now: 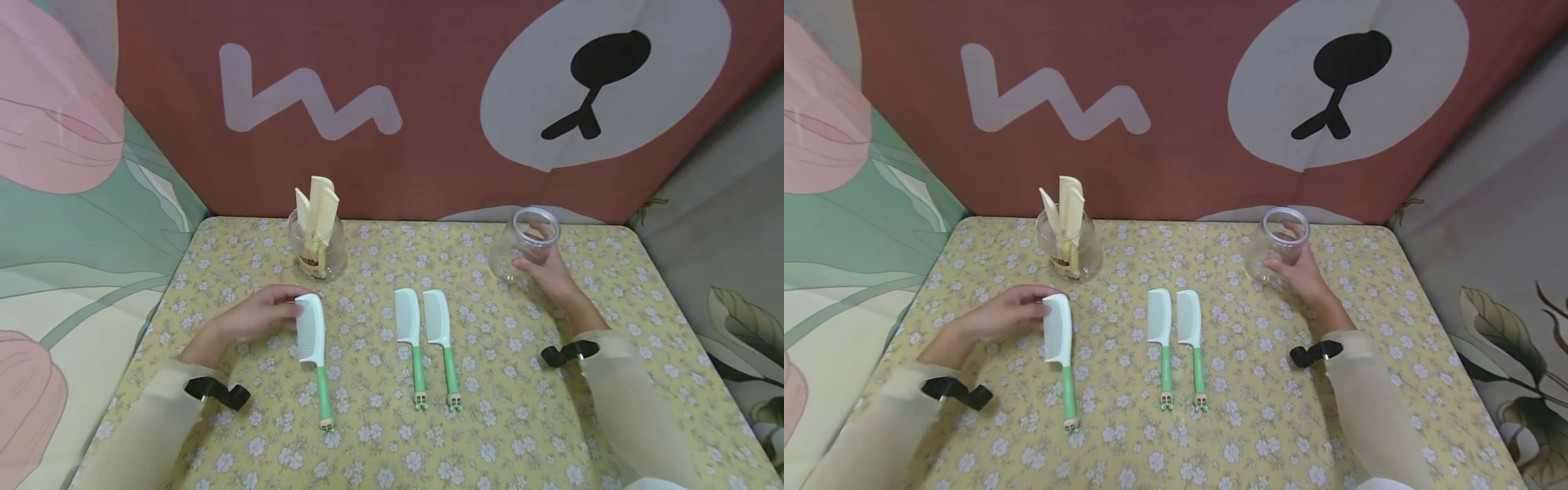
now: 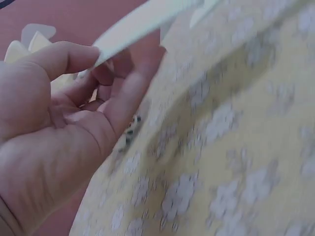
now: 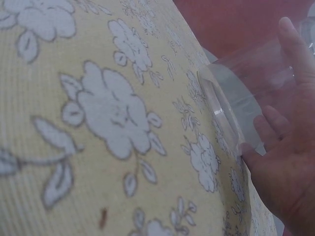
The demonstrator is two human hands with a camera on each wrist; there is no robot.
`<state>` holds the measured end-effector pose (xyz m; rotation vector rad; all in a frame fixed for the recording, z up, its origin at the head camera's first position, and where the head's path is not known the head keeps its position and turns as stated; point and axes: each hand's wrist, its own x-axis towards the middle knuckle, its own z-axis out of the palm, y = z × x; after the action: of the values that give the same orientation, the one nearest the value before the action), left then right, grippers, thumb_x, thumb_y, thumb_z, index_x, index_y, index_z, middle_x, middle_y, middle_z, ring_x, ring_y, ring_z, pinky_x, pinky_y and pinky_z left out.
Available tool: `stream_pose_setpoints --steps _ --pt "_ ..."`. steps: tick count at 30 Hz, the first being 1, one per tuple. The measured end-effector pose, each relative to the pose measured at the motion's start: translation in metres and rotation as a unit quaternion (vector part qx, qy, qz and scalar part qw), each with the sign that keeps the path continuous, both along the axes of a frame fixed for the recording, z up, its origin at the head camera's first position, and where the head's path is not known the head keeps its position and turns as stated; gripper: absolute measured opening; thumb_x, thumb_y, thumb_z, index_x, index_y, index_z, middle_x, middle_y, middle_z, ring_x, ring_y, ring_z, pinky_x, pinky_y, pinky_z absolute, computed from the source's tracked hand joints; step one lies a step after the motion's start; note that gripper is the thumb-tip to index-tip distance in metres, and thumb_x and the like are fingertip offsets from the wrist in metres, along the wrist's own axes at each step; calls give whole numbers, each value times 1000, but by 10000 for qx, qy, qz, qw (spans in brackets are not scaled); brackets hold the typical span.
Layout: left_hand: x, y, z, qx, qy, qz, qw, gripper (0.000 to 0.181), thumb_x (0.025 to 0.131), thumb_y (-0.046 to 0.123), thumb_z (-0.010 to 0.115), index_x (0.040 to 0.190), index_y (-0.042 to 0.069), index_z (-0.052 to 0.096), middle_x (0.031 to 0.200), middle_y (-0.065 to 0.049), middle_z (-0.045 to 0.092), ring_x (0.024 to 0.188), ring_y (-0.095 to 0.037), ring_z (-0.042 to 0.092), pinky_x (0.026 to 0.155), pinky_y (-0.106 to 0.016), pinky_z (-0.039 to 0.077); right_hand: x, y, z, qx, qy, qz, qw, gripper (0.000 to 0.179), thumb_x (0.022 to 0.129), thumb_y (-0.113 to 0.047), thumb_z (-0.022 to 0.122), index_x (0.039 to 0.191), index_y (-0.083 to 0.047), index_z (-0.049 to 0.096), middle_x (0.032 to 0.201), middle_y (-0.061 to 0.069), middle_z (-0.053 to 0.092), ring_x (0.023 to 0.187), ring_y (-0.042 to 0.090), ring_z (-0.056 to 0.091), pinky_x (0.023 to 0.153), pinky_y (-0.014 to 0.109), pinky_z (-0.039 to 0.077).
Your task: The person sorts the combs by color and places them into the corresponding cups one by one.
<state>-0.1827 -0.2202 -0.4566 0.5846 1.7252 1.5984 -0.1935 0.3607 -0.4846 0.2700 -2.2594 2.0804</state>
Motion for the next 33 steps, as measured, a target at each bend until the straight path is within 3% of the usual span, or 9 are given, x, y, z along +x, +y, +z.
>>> stream_pose_setpoints --steps 4,11,16,19,22,27,33 --pt "6 7 2 373 -334 40 9987 42 108 6 48 140 -19 39 118 -9 64 104 -20 66 89 -40 58 0 0 0 -30 50 40 10000 80 96 13 59 159 -13 18 145 0 42 144 42 31 98 16 47" --pt "12 17 4 634 -189 -90 9978 26 104 -1 53 129 -7 48 127 -32 57 112 -36 66 89 -41 58 0 2 -1 -24 34 21 10000 81 96 12 60 160 -14 18 147 2 40 144 42 32 98 17 48" --pt "16 25 10 566 -190 -189 9980 21 103 2 57 122 -1 48 122 -34 60 108 -44 67 82 -46 60 1 2 -1 9 -1 41 10000 81 97 9 61 160 -15 17 151 5 37 141 29 41 97 17 48" --pt "19 30 17 465 -220 -144 9986 24 103 4 58 122 -4 47 122 -36 61 108 -47 66 82 -47 60 1 2 -1 -25 7 56 10000 81 97 9 61 160 -13 16 150 3 38 137 18 46 98 17 48" --pt "20 35 23 390 -218 -125 9989 33 104 5 58 130 -13 47 125 -37 61 112 -51 63 86 -46 59 1 2 -2 -78 46 72 9999 80 97 10 61 160 -13 17 148 -1 41 138 21 45 98 18 48" --pt "19 43 34 154 -16 6 9999 33 106 7 54 131 -14 53 124 -23 68 116 -42 64 93 -37 56 1 1 -1 -107 93 98 9999 80 97 11 60 160 -14 17 147 -2 42 144 34 37 97 18 48" --pt "16 51 50 84 219 14 9997 31 109 12 49 130 -10 56 126 -19 68 117 -28 66 94 -35 56 1 1 -1 -24 69 94 9999 80 97 10 60 160 -13 16 149 0 41 138 21 44 97 18 49"
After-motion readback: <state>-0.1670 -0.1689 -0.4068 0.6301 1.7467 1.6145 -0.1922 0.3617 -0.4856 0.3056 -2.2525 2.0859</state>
